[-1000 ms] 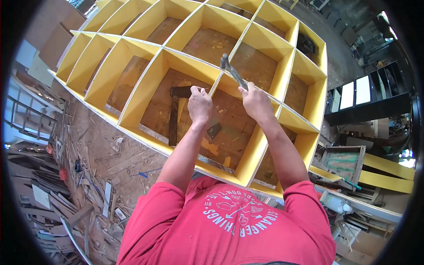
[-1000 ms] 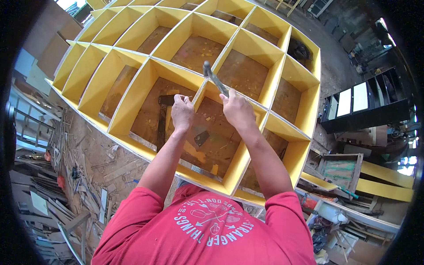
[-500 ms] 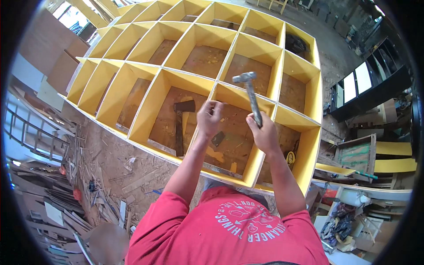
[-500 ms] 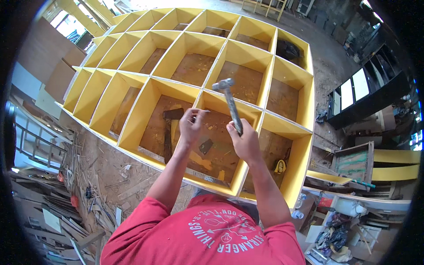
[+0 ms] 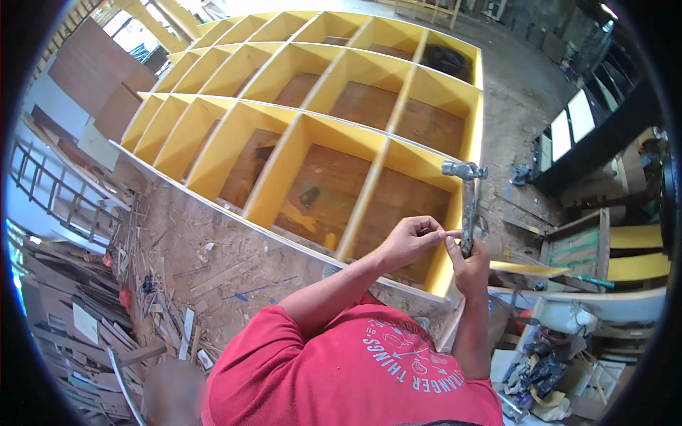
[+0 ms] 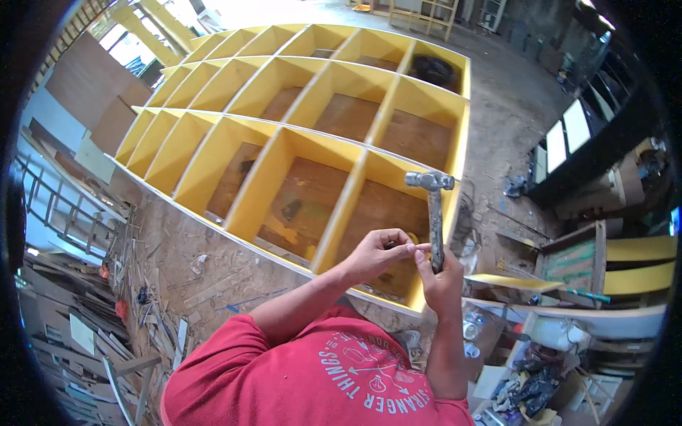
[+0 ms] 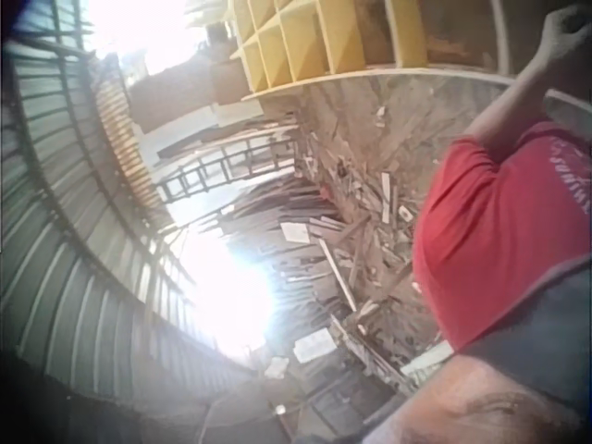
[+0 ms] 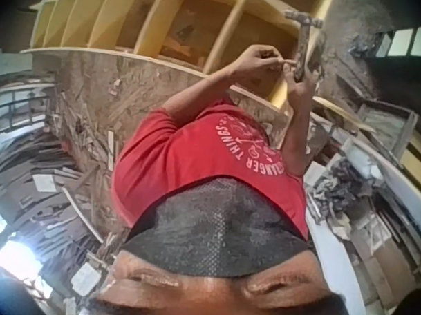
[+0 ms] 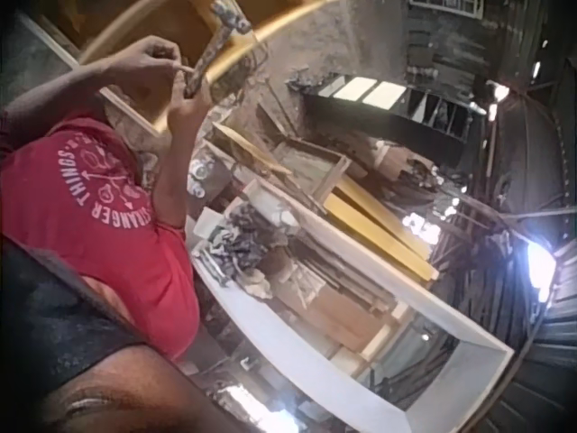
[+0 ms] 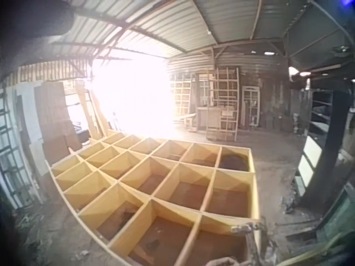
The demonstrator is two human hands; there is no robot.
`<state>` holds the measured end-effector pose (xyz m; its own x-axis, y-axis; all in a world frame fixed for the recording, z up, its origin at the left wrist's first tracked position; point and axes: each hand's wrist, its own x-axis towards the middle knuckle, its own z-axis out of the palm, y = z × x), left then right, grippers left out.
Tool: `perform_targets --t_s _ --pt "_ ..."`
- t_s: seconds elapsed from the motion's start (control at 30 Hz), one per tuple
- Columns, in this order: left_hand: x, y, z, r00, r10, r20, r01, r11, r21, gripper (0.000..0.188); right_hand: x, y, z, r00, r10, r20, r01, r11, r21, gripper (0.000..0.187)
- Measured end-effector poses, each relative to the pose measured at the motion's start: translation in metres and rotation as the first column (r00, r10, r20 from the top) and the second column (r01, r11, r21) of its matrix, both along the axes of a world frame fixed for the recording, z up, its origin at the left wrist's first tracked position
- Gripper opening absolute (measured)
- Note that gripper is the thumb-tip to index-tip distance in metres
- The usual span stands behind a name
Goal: The person assembles a wooden shelf grid by hammering nails into the wooden dividers with a hammer and striking the wooden joints with an axe.
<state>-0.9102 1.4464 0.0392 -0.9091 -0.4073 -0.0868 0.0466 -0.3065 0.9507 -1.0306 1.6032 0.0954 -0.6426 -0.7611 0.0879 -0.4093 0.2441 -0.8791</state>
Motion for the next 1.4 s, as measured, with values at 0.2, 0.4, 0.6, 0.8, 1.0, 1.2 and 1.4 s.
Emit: perform_targets --t_s 0.2,0.4,0.6,0.8,1.0,1.2,1.4 --pt "-0.068 0.140 0.017 0.992 -0.021 0.126 0.022 1.000 -0.008 0.024 -0.074 0.135 0.001 0.996 -0.077 0.035 0.079 0.996 -0.046 0.019" --pt "-0.136 0.203 0.007 0.996 -0.076 0.046 0.082 0.987 -0.139 0.029 -0.143 0.212 0.003 0.965 -0.061 0.256 0.052 0.998 0.042 0.022" --pt "-0.174 0.230 0.031 0.979 0.057 0.196 0.076 0.791 -0.607 0.025 -0.188 0.232 -0.016 0.947 -0.051 0.318 0.044 0.999 0.029 0.023" --pt "-0.222 0.214 0.018 0.971 0.148 0.185 -0.009 0.803 -0.596 0.021 -0.240 0.205 -0.016 0.946 0.018 0.323 -0.027 0.999 0.025 0.023" --pt "-0.283 0.135 0.024 0.939 0.102 0.329 0.082 0.860 -0.503 0.024 -0.312 0.131 -0.021 0.949 0.099 0.300 -0.103 0.995 -0.001 0.021" --pt "-0.346 0.041 0.000 0.958 0.251 0.137 -0.145 0.838 -0.526 0.027 -0.395 0.020 -0.020 0.958 0.239 0.157 -0.260 0.957 0.128 0.020" --pt "-0.375 -0.026 0.002 0.897 0.422 0.134 -0.194 0.648 -0.737 0.021 -0.439 -0.081 -0.010 0.904 0.415 0.106 -0.428 0.886 0.180 0.017"
